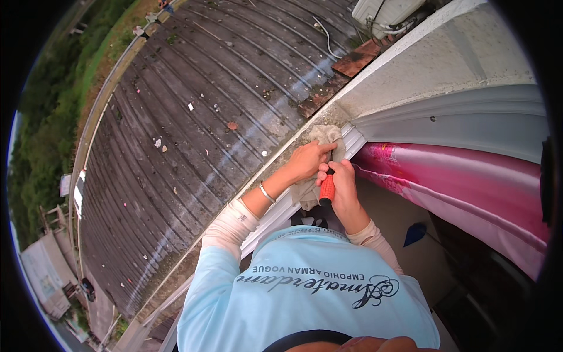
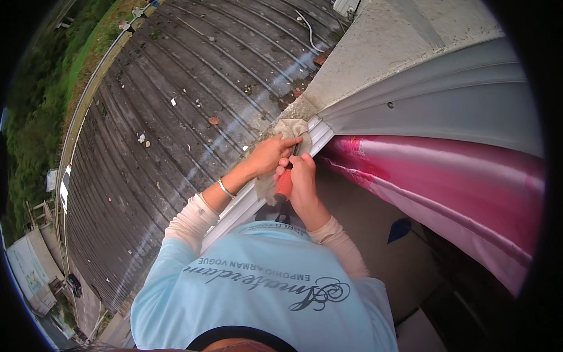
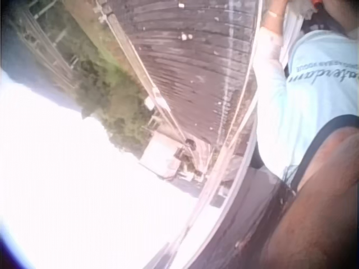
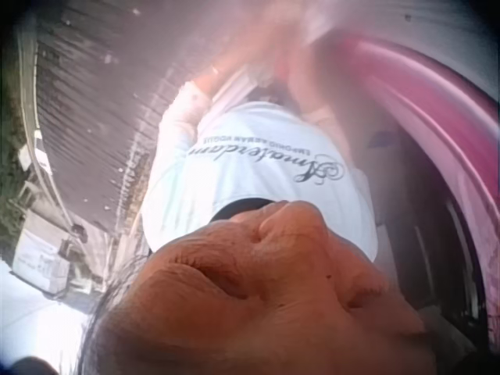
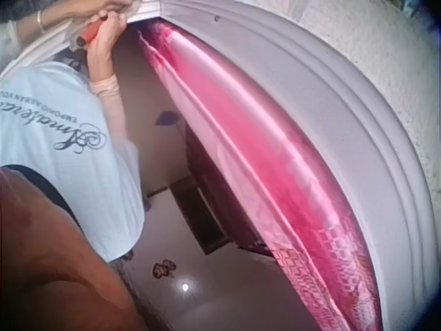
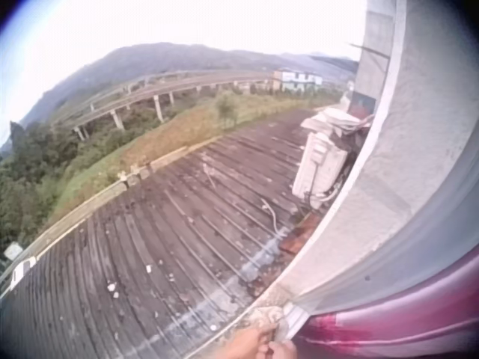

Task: The person uses a cloth and a screwdriver to scrape and wipe debris from a window frame, then rinses the cloth in a pink bucket and wipes the floor. The person handles a cloth, screwdriver, and bucket while cleaning the frame and floor.

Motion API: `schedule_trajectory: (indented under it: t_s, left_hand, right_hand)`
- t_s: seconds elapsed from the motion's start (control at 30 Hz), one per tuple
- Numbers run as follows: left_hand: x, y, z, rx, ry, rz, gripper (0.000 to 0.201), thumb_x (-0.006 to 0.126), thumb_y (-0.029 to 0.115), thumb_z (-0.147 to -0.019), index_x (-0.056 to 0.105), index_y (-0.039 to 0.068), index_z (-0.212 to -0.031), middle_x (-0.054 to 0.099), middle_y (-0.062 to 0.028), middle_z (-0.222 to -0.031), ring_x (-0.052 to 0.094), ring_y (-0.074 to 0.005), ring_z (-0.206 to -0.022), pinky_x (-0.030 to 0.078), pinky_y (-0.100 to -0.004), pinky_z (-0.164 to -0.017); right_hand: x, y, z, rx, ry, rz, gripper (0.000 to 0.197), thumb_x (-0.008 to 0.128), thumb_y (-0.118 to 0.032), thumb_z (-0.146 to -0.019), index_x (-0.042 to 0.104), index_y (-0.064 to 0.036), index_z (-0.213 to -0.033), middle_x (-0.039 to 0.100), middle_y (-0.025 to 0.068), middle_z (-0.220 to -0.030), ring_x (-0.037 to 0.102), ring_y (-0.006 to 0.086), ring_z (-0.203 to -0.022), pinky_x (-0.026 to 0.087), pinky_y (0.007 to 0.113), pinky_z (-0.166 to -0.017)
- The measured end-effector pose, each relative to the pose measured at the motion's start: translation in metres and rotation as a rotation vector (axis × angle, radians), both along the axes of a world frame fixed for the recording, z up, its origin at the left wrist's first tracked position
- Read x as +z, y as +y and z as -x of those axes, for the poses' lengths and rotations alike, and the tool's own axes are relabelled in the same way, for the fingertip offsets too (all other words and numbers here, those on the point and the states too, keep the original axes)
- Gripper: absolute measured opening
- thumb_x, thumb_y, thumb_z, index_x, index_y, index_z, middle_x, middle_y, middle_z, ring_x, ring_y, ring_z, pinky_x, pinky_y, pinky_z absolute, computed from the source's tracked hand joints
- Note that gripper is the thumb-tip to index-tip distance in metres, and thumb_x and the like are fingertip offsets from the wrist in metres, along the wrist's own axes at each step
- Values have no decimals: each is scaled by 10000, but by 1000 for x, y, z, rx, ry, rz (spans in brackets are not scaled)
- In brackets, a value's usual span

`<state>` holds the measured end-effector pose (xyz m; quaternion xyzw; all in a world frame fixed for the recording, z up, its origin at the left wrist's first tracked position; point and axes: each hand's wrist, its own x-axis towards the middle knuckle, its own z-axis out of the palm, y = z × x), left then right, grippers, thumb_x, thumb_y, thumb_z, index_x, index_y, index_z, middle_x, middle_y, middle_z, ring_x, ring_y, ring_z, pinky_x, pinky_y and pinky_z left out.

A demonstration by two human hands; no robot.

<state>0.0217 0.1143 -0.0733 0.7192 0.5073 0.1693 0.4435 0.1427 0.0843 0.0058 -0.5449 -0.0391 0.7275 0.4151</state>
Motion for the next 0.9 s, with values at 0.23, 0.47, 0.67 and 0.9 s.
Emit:
schedule_trajectory:
  t_s: [0.23,0.47,0.67,0.9]
  left_hand:
    - [16,51,-9,-86,-43,210,450,528,171,-873,593,199,-1318,576,-31,-685,575,-225,-672,460,-355,-624]
    - [1,90,-22,-144,-32,119,435,545,205,-873,607,182,-1302,671,-48,-792,605,-205,-703,471,-334,-660]
    - [-27,57,-20,68,-298,-79,503,574,196,-856,534,133,-1354,679,-193,-1082,650,-367,-1003,494,-414,-842]
    - [20,35,-18,81,133,84,580,571,366,-880,470,103,-1388,673,-241,-989,638,-416,-947,491,-478,-814]
  right_hand:
    - [-16,37,6,-202,84,16,116,400,15,-895,370,-72,-965,493,70,-747,488,160,-592,453,321,-524]
    - [-32,76,-1,-272,53,-2,97,367,10,-881,387,-82,-903,481,47,-685,484,164,-541,451,349,-501]
    - [-30,70,-3,-163,-117,-22,120,372,40,-864,374,-80,-857,481,78,-667,494,181,-517,452,377,-456]
    - [-40,45,-41,197,-303,-76,113,388,-27,-888,409,-88,-795,488,36,-623,471,163,-431,422,353,-340]
